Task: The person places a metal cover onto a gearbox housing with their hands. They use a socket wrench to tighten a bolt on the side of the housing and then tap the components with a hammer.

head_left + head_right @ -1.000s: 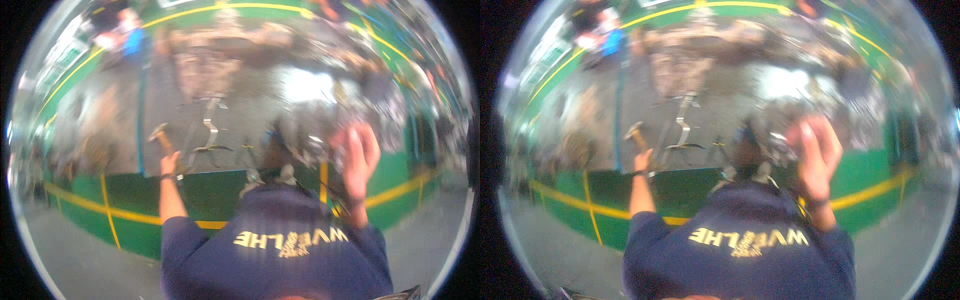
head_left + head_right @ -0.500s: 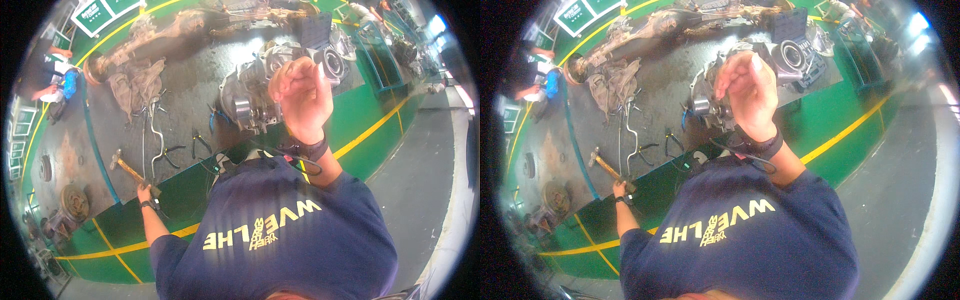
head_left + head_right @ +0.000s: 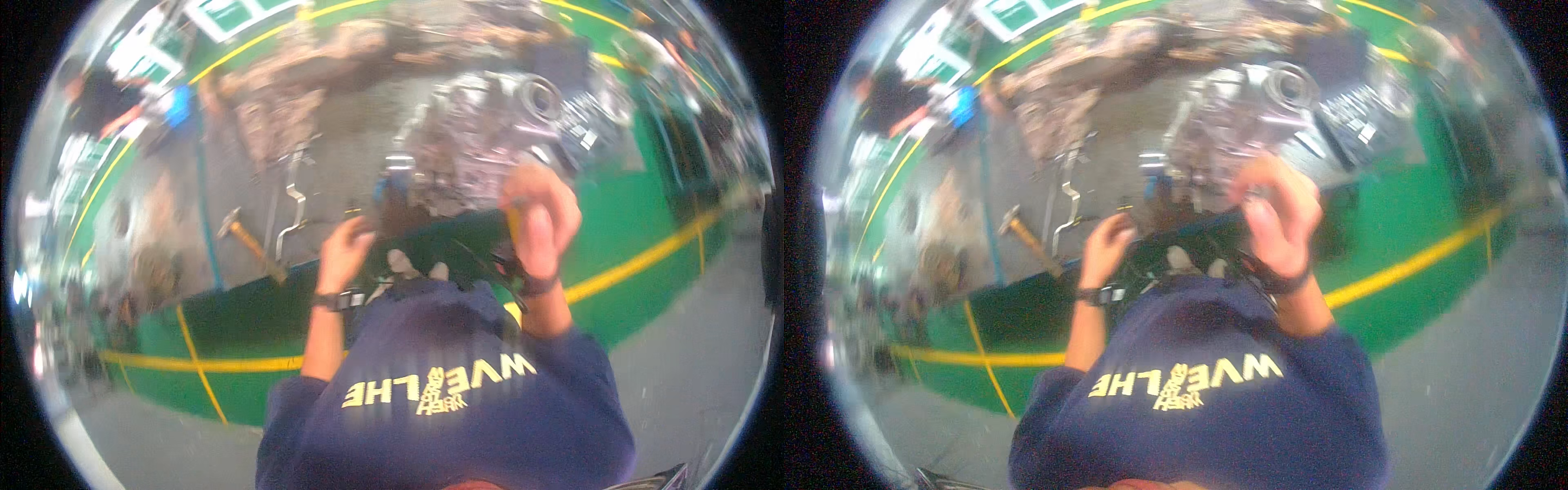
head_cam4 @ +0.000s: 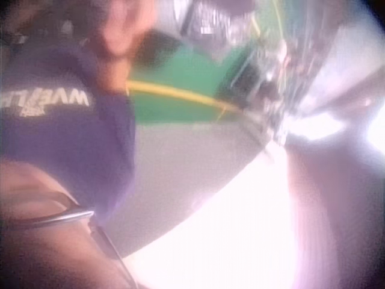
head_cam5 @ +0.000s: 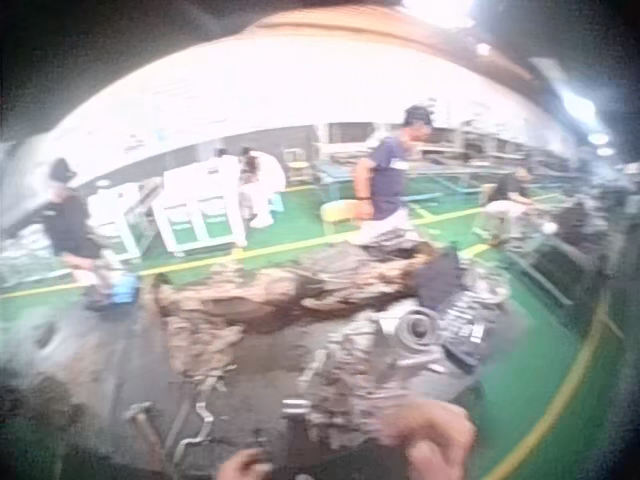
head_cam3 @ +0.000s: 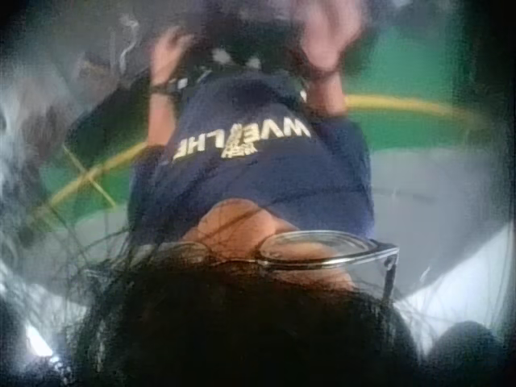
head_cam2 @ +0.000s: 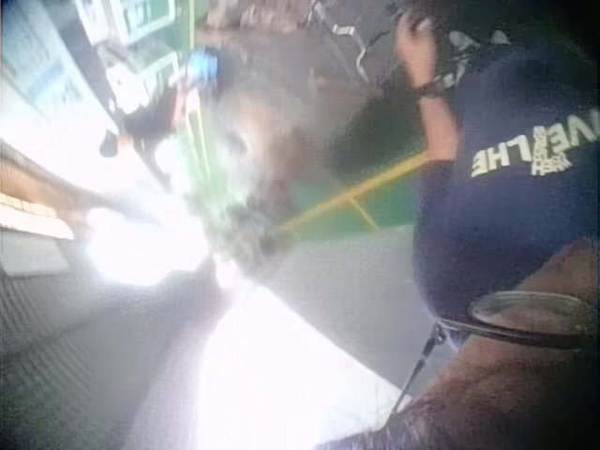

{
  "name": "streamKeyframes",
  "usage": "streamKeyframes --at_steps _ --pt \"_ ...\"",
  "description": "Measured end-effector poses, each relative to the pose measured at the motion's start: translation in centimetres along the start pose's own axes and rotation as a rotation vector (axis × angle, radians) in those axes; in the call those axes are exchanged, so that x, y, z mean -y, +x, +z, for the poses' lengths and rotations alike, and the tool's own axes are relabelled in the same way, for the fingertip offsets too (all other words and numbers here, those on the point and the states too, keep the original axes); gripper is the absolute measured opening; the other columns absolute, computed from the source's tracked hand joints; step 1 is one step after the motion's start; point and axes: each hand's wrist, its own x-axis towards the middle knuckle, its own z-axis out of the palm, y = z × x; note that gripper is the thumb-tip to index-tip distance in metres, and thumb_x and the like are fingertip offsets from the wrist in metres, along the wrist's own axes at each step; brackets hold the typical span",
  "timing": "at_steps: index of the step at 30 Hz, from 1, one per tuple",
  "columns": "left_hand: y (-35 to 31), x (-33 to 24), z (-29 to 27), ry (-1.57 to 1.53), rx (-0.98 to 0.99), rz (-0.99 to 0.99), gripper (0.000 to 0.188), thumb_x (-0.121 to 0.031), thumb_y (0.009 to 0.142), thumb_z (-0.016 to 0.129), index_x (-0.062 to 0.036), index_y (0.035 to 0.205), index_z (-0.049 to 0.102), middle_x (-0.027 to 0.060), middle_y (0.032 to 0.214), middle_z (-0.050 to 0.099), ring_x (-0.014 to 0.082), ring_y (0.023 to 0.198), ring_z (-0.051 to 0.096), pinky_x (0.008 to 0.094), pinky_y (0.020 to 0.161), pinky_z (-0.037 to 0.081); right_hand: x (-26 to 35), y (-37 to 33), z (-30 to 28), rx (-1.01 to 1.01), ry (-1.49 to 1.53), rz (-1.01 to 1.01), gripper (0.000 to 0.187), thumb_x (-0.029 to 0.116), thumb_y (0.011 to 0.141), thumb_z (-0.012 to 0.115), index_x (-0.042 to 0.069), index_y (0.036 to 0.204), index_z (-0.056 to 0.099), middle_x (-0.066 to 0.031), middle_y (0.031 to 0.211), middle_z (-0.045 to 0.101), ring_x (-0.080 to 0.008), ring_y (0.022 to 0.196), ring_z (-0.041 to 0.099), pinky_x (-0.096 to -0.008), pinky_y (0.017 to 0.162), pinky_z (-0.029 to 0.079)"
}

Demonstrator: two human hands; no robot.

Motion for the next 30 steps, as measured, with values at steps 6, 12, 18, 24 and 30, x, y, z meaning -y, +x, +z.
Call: streamKeyframes --at_steps 6,12,18,24,30 --pt "-3.9 -15.8 6.1 -0.164 0.558 0.550 0.053 -0.022 0.086 0.075 -0.0001 0.131 0.060 0.0202 0.125 0.068 0.0346 0.116 0.066 0.0417 0.098 0.052 0.1 -6.5 -3.6 0.204 -0.245 0.024 0.017 0.018 0.081 0.066 0.001 0.079 0.063 -0.0124 0.072 0.063 -0.0298 0.064 0.061 -0.0378 0.063 0.048" --pt "-7.3 -15.1 10.1 -0.281 0.807 0.437 0.046 -0.027 0.084 0.077 0.0009 0.120 0.066 0.0209 0.111 0.071 0.0342 0.108 0.068 0.0427 0.092 0.052 0.6 -8.8 -4.6 0.127 -0.148 0.062 0.014 0.012 0.083 0.064 -0.001 0.080 0.061 -0.0131 0.071 0.062 -0.0279 0.061 0.059 -0.0363 0.060 0.046" --pt "-6.5 -15.4 8.6 -0.176 0.833 0.332 0.040 -0.028 0.088 0.075 -0.0009 0.118 0.068 0.0187 0.100 0.073 0.0336 0.093 0.071 0.0408 0.081 0.055 0.1 -8.3 -4.4 0.124 -0.188 0.051 0.013 0.011 0.085 0.063 0.000 0.079 0.060 -0.0124 0.068 0.060 -0.0270 0.058 0.058 -0.0347 0.057 0.044" --pt "-1.9 -10.4 5.1 -0.066 0.552 0.419 0.039 -0.028 0.092 0.070 -0.0022 0.121 0.068 0.0172 0.109 0.074 0.0333 0.100 0.072 0.0411 0.090 0.056 -1.3 -8.4 -3.6 0.223 -0.428 0.204 0.013 0.002 0.085 0.069 0.001 0.077 0.059 -0.0113 0.066 0.057 -0.0264 0.055 0.054 -0.0348 0.055 0.041" --pt "9.0 6.7 -4.6 0.119 -0.117 -0.176 0.041 -0.033 0.088 0.072 -0.0063 0.119 0.072 0.0210 0.108 0.074 0.0299 0.100 0.074 0.0428 0.088 0.057 -4.0 -8.7 -1.3 0.235 -0.552 0.339 0.017 0.005 0.088 0.073 0.002 0.076 0.061 -0.0099 0.066 0.058 -0.0223 0.056 0.055 -0.0332 0.056 0.041"
